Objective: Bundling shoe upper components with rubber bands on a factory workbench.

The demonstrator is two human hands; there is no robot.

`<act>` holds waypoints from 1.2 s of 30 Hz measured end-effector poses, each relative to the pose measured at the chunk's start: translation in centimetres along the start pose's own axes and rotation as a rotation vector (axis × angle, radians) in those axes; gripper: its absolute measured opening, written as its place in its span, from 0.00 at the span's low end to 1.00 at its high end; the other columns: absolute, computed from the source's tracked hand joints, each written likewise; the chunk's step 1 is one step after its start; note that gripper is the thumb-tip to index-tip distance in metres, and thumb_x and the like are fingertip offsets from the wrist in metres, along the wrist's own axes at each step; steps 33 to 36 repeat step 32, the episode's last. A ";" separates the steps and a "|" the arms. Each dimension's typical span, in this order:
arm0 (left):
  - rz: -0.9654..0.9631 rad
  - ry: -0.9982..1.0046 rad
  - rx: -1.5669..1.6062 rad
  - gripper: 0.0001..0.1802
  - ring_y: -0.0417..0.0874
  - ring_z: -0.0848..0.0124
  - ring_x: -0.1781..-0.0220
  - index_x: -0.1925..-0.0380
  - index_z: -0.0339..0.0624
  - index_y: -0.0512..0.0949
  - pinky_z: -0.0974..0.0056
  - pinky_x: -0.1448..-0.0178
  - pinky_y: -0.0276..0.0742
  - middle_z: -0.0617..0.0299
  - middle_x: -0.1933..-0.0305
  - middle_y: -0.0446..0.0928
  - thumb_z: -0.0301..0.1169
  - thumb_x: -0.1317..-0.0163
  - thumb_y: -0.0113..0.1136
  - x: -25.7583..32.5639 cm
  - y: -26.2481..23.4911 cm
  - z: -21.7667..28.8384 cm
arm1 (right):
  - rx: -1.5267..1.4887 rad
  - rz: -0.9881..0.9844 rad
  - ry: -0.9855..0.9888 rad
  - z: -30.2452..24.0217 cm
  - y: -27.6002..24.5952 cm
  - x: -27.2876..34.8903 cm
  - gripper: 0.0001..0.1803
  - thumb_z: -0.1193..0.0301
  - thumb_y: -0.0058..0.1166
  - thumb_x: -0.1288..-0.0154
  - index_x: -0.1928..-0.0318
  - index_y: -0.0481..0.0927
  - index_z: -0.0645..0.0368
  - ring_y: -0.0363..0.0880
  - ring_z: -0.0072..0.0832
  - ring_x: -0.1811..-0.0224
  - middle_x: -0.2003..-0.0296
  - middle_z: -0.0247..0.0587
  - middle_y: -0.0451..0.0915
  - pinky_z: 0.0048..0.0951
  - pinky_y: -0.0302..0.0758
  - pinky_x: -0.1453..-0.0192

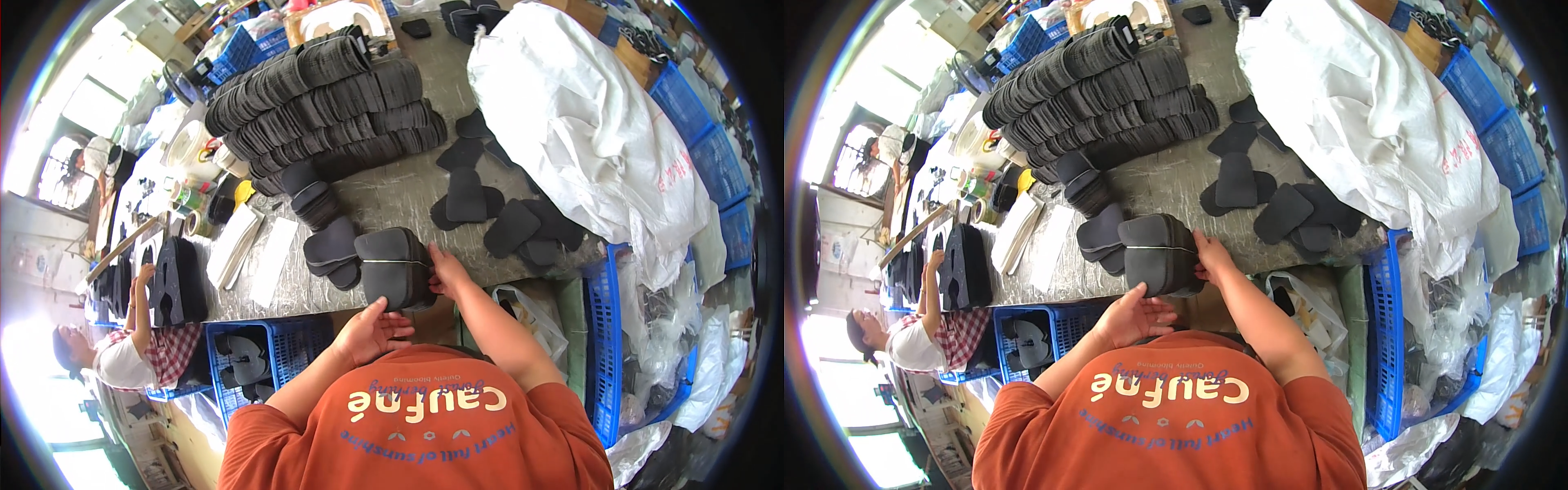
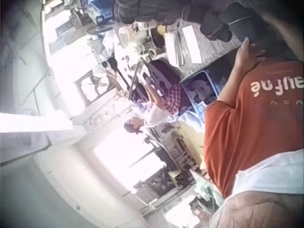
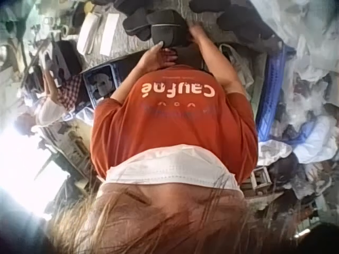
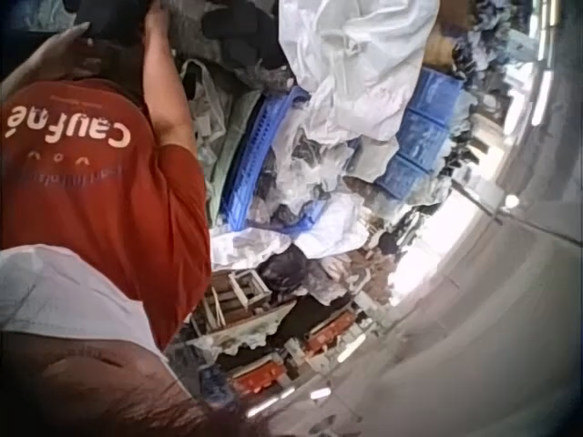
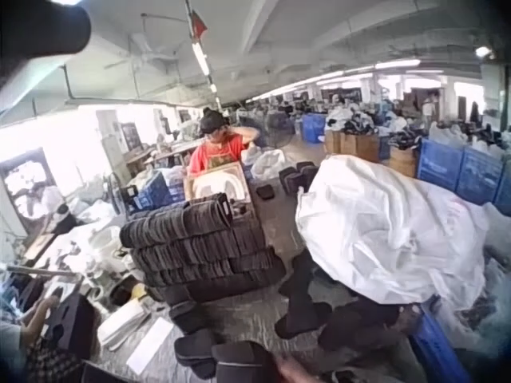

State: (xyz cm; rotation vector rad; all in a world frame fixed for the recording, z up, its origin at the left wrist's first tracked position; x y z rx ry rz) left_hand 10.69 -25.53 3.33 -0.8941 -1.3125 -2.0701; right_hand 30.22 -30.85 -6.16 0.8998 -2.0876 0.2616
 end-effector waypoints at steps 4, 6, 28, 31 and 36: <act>0.031 0.136 -1.161 0.23 0.81 0.68 0.71 0.70 0.31 0.79 0.66 0.64 0.79 0.56 0.73 0.80 0.44 0.35 0.53 2.4 -0.4 5.2 | 0.102 0.044 -0.318 -1.2 -1.1 2.1 0.45 0.37 0.49 0.41 0.39 0.60 0.62 0.71 0.39 0.51 0.47 0.53 0.68 0.40 0.69 0.46; 0.284 0.248 -1.281 0.16 0.81 0.71 0.68 0.64 0.32 0.79 0.68 0.62 0.77 0.57 0.70 0.80 0.37 0.37 0.57 2.0 -1.5 7.7 | 0.094 0.025 -0.416 -1.3 -0.5 3.4 0.50 0.40 0.53 0.43 0.35 0.54 0.65 0.66 0.43 0.40 0.41 0.57 0.65 0.38 0.61 0.36; 0.125 0.565 -0.633 0.13 0.73 0.73 0.57 0.58 0.35 0.74 0.67 0.53 0.70 0.63 0.62 0.74 0.35 0.33 0.53 -7.3 -6.2 4.8 | -0.077 -0.301 -0.203 -4.8 1.5 5.0 0.37 0.78 0.60 0.48 0.37 0.60 0.56 0.72 0.31 0.46 0.47 0.41 0.72 0.34 0.70 0.41; 0.075 0.396 -0.287 0.31 0.72 0.62 0.44 0.40 0.32 0.62 0.58 0.38 0.67 0.52 0.46 0.71 0.46 0.33 0.50 -9.2 -6.2 2.9 | -0.145 -0.407 -0.172 -4.8 0.3 4.5 0.36 0.74 0.59 0.46 0.36 0.61 0.58 0.73 0.32 0.44 0.45 0.42 0.72 0.33 0.72 0.41; 0.025 0.321 -0.259 0.34 0.68 0.58 0.41 0.36 0.33 0.55 0.55 0.36 0.64 0.50 0.38 0.64 0.46 0.32 0.50 -9.7 -5.2 2.7 | -0.143 -0.405 -0.170 -4.7 0.2 4.5 0.36 0.74 0.59 0.46 0.36 0.61 0.58 0.73 0.32 0.44 0.45 0.42 0.72 0.33 0.72 0.41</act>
Point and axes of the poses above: each hand's wrist, its own x-axis away from the middle knuckle, its own y-axis out of the palm, z = x × y, the point moved 3 cm from there along -x, towards the middle knuckle
